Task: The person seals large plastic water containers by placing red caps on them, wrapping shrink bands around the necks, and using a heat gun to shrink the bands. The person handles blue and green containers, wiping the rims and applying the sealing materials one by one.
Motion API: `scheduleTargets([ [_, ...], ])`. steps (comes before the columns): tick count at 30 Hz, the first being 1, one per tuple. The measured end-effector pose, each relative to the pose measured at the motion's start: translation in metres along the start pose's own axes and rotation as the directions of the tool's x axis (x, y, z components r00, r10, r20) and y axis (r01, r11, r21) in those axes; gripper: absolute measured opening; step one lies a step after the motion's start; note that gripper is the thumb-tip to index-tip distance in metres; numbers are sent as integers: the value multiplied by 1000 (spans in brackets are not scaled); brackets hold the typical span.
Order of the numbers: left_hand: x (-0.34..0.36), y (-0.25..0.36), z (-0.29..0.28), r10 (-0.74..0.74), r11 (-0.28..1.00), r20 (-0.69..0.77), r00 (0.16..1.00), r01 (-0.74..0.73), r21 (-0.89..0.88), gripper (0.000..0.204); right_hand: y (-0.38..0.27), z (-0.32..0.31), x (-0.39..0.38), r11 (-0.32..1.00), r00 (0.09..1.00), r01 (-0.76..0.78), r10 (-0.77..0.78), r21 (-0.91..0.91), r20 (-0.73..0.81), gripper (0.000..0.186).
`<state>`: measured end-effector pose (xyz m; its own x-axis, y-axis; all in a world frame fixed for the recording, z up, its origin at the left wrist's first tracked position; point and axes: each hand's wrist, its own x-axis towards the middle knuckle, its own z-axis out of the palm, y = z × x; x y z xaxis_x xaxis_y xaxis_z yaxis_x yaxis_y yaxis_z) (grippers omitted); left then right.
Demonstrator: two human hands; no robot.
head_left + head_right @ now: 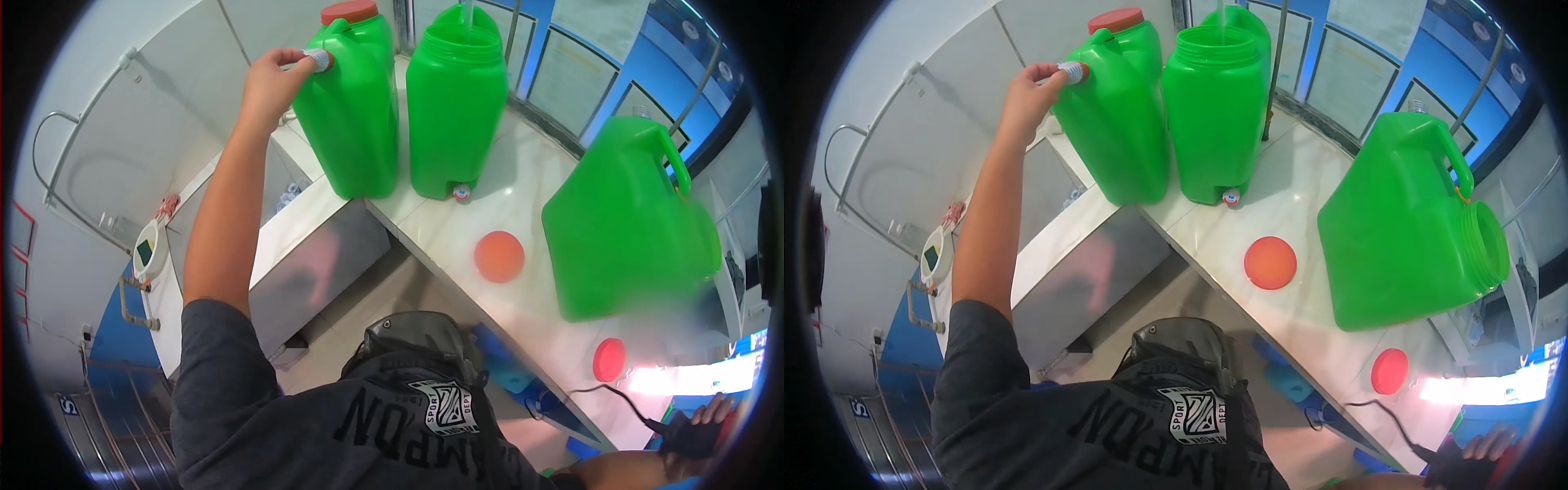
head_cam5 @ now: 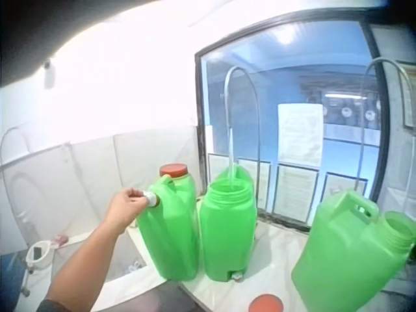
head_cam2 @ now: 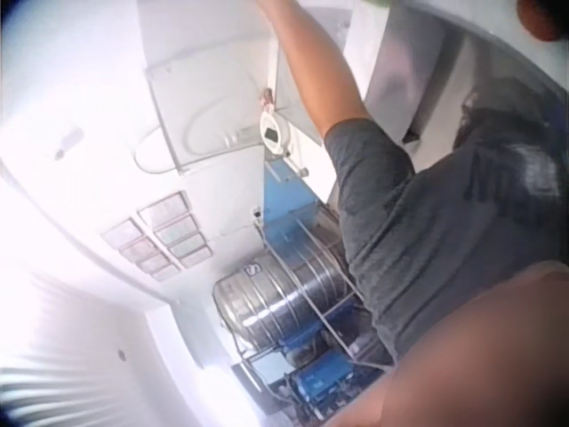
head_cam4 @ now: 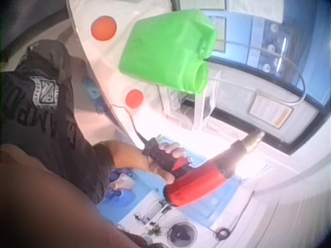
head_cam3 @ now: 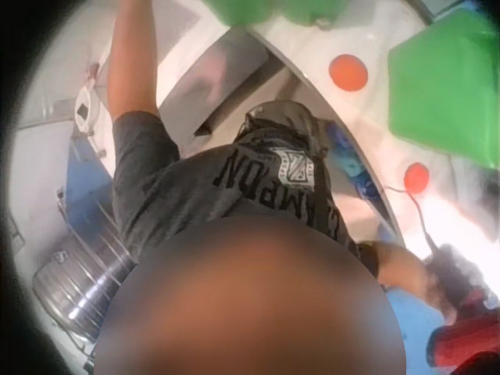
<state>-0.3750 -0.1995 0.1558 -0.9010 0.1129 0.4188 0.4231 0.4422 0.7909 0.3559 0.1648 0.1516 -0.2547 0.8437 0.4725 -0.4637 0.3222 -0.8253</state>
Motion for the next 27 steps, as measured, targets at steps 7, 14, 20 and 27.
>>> scheduleTargets([
  [7, 3, 10, -5, 598, 691, 206, 774, -629, 357, 34, 68, 200, -61, 989, 800, -119, 45, 85, 598, 76],
  [14, 16, 10, -22, 641, 590, 357, 680, -734, 336, 37, 128, 322, -88, 992, 896, -48, 94, -116, 433, 76],
  [20, 36, -1, -25, 587, 495, 488, 646, -764, 415, 44, 156, 360, -84, 949, 839, -291, 316, -124, 444, 79],
  [27, 59, -15, -26, 622, 599, 535, 572, -787, 145, 76, 175, 405, -94, 917, 731, -398, 340, -34, 592, 42],
])
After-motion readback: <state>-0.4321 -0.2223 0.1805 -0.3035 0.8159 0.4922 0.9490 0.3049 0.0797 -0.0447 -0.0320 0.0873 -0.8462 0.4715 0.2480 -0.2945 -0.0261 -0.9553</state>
